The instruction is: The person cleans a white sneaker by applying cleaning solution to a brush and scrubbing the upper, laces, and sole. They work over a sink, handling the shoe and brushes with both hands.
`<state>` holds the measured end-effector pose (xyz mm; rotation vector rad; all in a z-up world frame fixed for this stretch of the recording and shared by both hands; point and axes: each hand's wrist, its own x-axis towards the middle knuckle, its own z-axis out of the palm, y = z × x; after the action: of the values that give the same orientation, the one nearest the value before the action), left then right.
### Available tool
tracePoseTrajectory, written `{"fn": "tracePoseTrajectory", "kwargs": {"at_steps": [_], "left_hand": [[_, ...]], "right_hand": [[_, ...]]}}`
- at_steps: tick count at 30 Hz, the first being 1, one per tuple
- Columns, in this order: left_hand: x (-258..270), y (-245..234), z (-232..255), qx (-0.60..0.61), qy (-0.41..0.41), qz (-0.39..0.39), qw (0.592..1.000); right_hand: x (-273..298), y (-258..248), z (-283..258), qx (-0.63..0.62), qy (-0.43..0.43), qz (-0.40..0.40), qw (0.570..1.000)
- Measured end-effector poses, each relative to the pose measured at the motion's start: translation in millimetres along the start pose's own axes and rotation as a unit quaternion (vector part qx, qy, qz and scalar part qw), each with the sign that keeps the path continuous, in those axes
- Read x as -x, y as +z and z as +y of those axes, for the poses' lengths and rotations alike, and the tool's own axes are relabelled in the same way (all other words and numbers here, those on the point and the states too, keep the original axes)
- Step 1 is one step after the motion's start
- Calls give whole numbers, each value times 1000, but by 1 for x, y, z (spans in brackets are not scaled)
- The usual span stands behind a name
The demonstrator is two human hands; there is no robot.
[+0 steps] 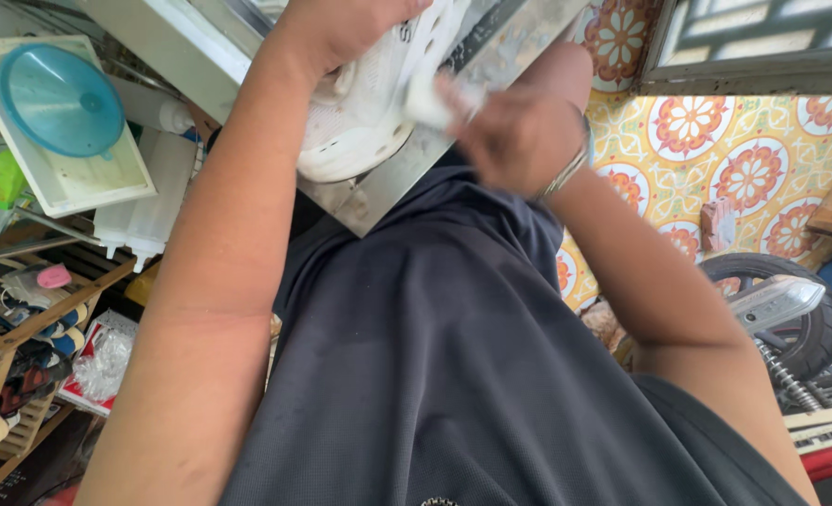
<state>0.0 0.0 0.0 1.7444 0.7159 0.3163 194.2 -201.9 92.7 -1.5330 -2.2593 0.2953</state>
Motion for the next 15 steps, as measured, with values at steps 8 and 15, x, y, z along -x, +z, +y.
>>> {"fn": "tracePoseTrajectory", "kwargs": {"at_steps": [8,15], "left_hand": [[11,-12,40,164,-58,-15,985],[13,-12,44,176,45,-21,983]], "right_hand": [[-12,-10,32,91,48,32,994],[-20,-10,59,72,75,40,994]]}}
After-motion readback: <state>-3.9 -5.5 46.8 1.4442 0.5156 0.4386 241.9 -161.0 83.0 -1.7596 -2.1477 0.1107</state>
